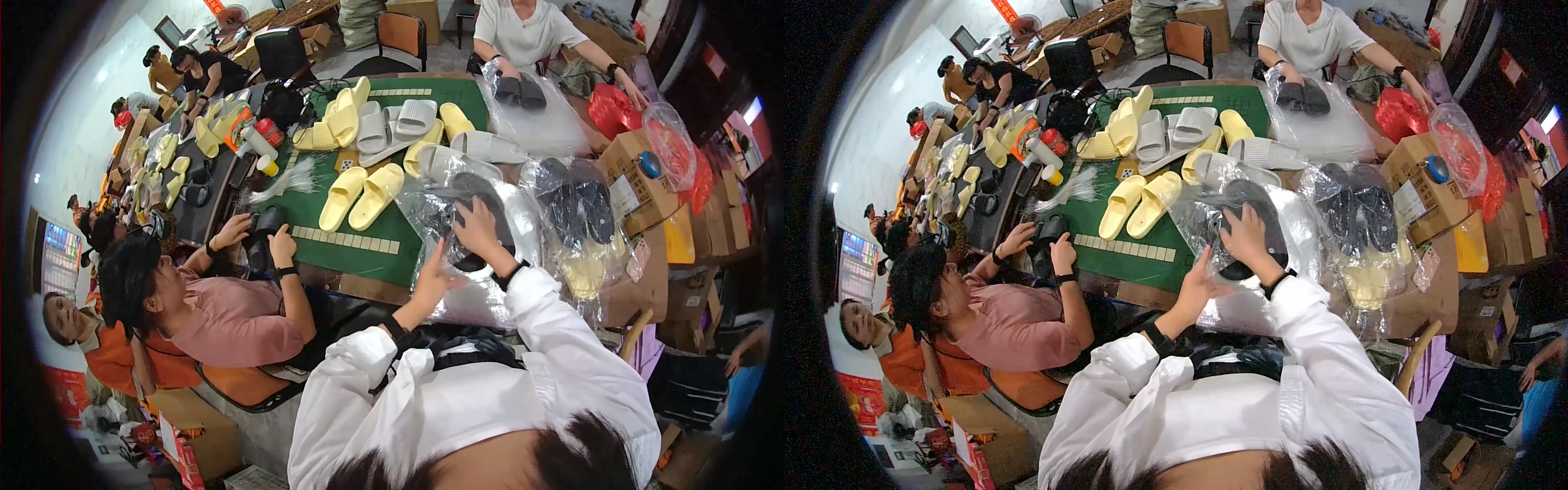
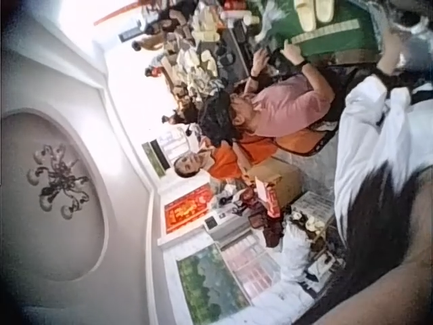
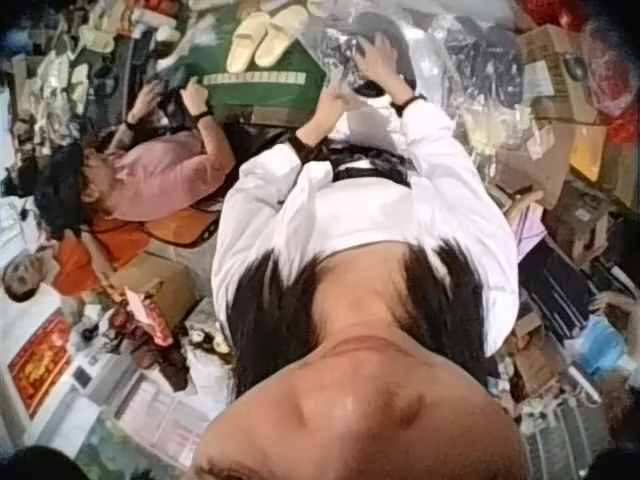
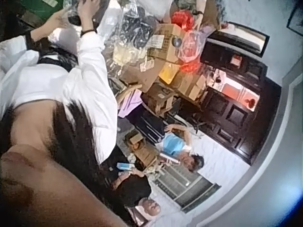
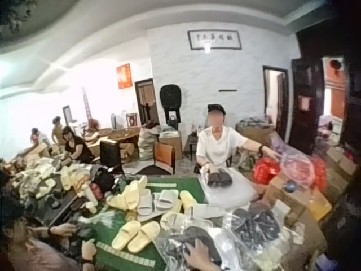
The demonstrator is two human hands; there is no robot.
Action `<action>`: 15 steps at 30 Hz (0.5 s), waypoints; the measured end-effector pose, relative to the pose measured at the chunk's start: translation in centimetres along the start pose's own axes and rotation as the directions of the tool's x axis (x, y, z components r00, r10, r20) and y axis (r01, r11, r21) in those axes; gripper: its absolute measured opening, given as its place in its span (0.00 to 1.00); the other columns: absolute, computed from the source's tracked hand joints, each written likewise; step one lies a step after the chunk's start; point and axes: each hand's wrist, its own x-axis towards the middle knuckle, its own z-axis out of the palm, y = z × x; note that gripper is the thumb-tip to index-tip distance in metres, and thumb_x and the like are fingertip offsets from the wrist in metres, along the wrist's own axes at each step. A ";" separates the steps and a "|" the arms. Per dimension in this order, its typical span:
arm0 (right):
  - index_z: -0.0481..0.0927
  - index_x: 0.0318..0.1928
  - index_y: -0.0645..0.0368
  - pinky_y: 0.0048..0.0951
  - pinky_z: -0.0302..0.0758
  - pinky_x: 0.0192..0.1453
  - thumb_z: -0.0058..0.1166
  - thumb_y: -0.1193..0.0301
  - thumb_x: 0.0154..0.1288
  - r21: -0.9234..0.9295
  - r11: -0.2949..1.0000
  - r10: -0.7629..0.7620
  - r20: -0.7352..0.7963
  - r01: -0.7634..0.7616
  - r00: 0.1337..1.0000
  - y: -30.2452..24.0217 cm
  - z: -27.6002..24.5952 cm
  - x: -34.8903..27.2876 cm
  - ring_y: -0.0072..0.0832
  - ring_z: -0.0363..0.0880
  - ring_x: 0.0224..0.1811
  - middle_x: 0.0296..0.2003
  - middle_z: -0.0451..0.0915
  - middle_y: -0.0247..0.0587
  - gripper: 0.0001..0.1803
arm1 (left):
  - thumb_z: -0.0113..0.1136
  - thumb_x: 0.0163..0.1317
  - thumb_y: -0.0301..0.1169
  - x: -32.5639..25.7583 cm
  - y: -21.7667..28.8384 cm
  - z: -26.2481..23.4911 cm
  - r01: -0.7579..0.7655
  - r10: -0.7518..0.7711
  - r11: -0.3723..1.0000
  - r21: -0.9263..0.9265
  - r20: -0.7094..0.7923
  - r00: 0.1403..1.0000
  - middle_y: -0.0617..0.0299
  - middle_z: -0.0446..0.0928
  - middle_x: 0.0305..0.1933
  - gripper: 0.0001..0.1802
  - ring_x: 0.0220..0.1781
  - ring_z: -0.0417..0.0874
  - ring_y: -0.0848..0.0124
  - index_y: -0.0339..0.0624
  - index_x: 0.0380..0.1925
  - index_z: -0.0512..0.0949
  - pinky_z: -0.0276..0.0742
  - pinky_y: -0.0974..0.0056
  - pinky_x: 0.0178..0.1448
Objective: The recorder is packing finished shoes (sandals/slides) into plastic bags and placing them into a larger container in a manufacturing environment.
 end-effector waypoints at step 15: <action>0.68 0.51 0.53 0.35 0.71 0.45 0.56 0.79 0.40 0.113 0.988 -0.113 0.049 0.107 0.992 3.4 -13.3 -6.3 0.43 0.74 0.42 0.43 0.75 0.41 0.31 | 0.41 0.57 0.16 -0.8 7.3 8.2 0.167 -0.145 0.985 -0.035 0.350 0.925 0.50 0.65 0.56 0.33 0.44 0.78 0.63 0.42 0.63 0.48 0.75 0.60 0.50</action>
